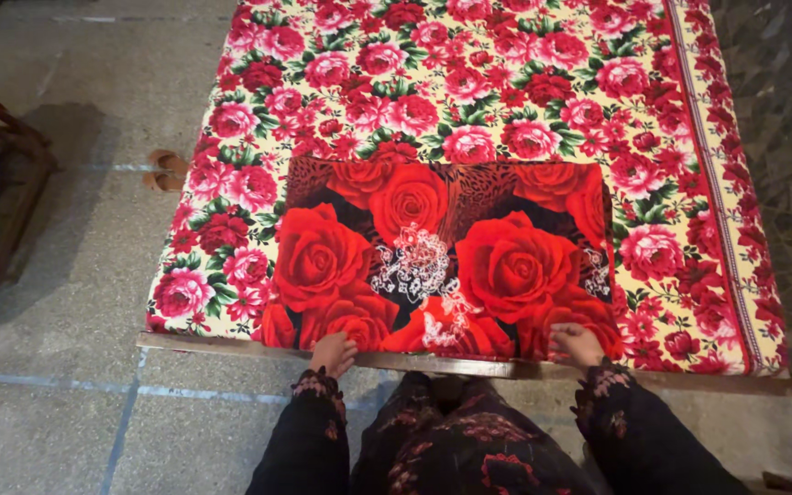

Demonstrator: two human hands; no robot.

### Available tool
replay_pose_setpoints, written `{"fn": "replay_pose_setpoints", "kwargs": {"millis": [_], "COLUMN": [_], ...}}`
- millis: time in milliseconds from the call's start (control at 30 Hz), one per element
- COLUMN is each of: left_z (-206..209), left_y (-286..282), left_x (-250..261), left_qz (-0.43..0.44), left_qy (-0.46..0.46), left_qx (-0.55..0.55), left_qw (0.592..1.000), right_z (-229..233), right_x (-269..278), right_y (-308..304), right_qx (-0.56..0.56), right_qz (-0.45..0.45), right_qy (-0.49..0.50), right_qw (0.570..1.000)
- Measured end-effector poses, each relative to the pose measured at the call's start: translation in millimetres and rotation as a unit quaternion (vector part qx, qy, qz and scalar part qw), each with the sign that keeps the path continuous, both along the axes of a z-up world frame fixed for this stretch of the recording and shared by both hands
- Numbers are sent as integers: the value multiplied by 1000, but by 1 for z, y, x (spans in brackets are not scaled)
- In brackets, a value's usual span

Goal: The person smooths a floral bedsheet and two matching pillows on a wooden bed, then places a red rose-patterned throw blanket at the foot of the bed. The person uses both hands to flatten and align the bedding without changing the sheets.

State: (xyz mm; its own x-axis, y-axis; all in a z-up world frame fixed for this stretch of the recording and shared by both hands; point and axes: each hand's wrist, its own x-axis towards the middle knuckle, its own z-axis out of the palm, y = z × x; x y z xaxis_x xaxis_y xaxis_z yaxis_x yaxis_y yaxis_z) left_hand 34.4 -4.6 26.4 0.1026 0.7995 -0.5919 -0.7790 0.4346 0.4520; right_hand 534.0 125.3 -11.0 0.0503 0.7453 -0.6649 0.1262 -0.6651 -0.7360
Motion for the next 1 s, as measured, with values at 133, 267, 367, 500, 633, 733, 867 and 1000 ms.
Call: {"fn": "replay_pose_setpoints", "kwargs": {"millis": [133,267,367,500,633,733,867,1000], "left_z": [3,-1,-20,-57,-90,-120,-148,-179], "left_y": [-4,18,38,55,102,100,112,127], "left_x": [-16,-38,-59,-106,-172,-226,-282,-291], "left_qz": [-10,-32,-54,-97,-125,-131,-137,-162], "left_qy": [-3,57,82,134,175,217,271,314], "left_qx": [36,-36,-45,-59,-43,-56,-80,-97], "left_qw": [999,997,994,985,976,966,949,931], "right_z": [-7,4,17,15,3,-15,-32,-50], "right_x": [-11,-23,-38,-80,-131,-173,-226,-255], "right_y": [-3,0,-3,-24,-18,-52,-73,-95], "right_qx": [-14,12,8,29,30,-1,-63,-93], "right_qz": [-11,-29,-76,-145,-192,-215,-230,-220], "right_qy": [2,21,8,39,69,100,58,60], "right_qw": [1000,999,997,988,979,972,969,969]}}
